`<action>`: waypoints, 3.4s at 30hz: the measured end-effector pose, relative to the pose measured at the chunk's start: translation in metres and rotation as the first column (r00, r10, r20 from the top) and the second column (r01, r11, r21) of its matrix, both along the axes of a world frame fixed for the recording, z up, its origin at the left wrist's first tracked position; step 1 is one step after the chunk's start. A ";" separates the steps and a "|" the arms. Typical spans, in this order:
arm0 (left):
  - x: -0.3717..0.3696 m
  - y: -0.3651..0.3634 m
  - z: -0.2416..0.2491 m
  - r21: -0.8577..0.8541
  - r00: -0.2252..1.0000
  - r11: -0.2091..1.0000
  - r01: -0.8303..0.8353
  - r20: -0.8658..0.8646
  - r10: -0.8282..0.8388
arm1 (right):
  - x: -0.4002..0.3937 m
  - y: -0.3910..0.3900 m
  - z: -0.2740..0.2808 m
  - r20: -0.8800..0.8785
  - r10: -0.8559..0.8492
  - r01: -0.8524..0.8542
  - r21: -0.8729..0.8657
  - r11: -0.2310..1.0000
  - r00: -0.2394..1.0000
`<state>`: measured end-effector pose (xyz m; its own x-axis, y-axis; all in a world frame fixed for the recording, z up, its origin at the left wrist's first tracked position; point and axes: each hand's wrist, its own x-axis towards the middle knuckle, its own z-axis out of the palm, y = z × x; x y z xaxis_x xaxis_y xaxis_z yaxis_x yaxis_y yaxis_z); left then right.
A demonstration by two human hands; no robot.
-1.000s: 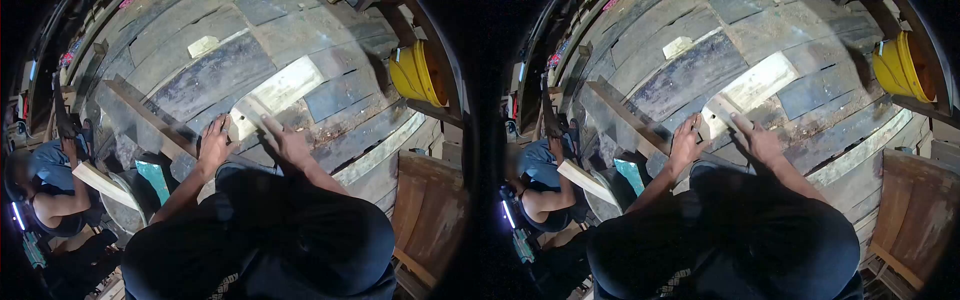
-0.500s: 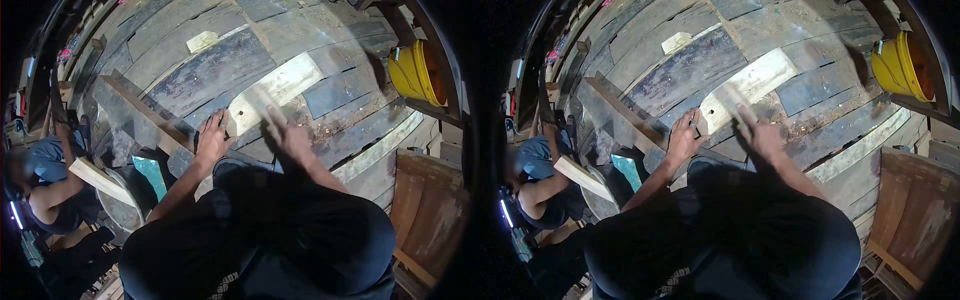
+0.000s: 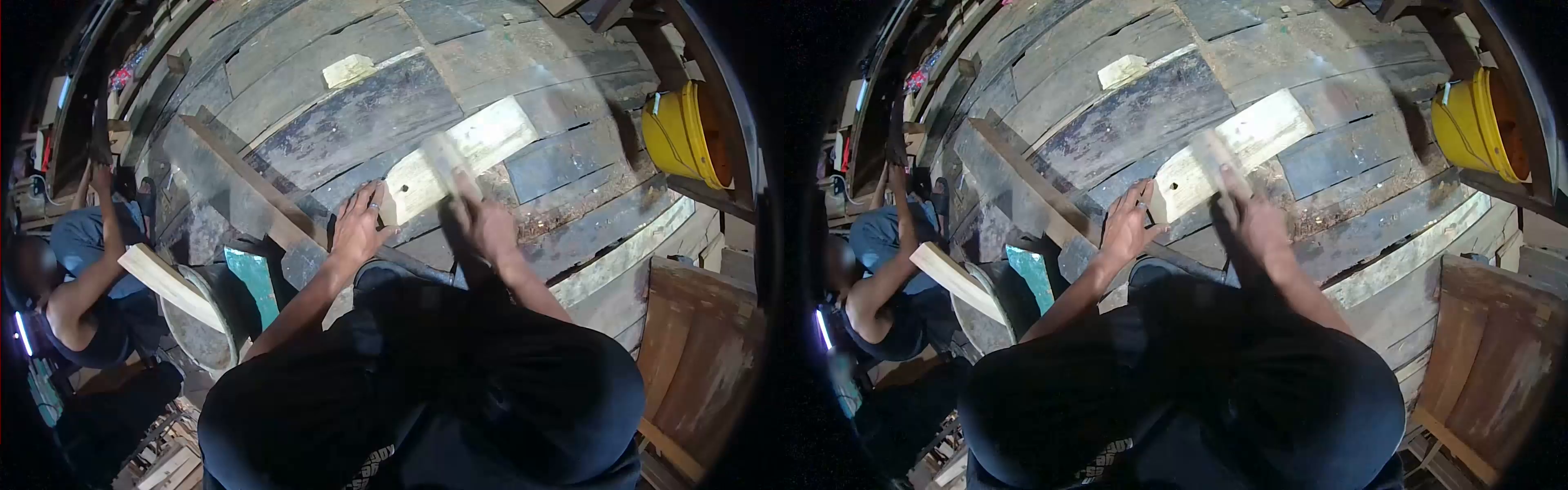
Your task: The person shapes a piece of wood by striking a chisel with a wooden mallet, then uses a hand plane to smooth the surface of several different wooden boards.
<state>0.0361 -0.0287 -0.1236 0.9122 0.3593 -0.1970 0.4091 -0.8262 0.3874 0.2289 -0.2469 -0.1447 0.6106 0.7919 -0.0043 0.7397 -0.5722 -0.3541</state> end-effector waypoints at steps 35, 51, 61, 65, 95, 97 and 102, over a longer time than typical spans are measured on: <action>-0.002 -0.001 0.001 -0.070 0.994 0.992 -0.105 -0.036 0.102 | -0.004 0.004 0.020 -0.102 0.151 -0.173 -0.253 0.952 0.983; -0.006 0.000 -0.008 -0.043 0.998 0.997 -0.063 -0.035 0.061 | -0.007 0.003 0.016 -0.084 0.142 -0.152 -0.125 0.980 0.986; -0.001 -0.001 -0.002 -0.038 0.996 0.996 -0.081 -0.050 0.079 | 0.024 0.009 0.023 -0.076 -0.088 0.073 -0.180 0.981 0.993; -0.003 0.000 0.000 -0.042 0.997 0.997 -0.070 -0.027 0.069 | -0.010 0.002 0.003 -0.113 0.192 -0.196 -0.022 0.980 0.975; 0.001 0.003 0.002 -0.035 0.994 0.997 -0.065 -0.093 0.061 | -0.013 0.011 0.015 -0.210 0.123 -0.145 -0.095 0.985 0.970; -0.002 0.002 0.001 -0.029 0.996 0.998 -0.062 -0.064 0.060 | 0.018 0.009 0.028 -0.095 0.122 -0.136 -0.170 0.976 0.988; -0.003 0.001 0.003 -0.045 0.996 0.996 -0.077 -0.053 0.074 | 0.100 -0.008 0.019 -0.023 -0.272 0.272 -0.013 0.962 0.962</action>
<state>0.0328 -0.0281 -0.1209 0.8710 0.4161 -0.2613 0.4901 -0.7733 0.4022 0.3286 -0.2548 -0.1261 0.8023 0.5962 -0.0286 0.5472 -0.7538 -0.3639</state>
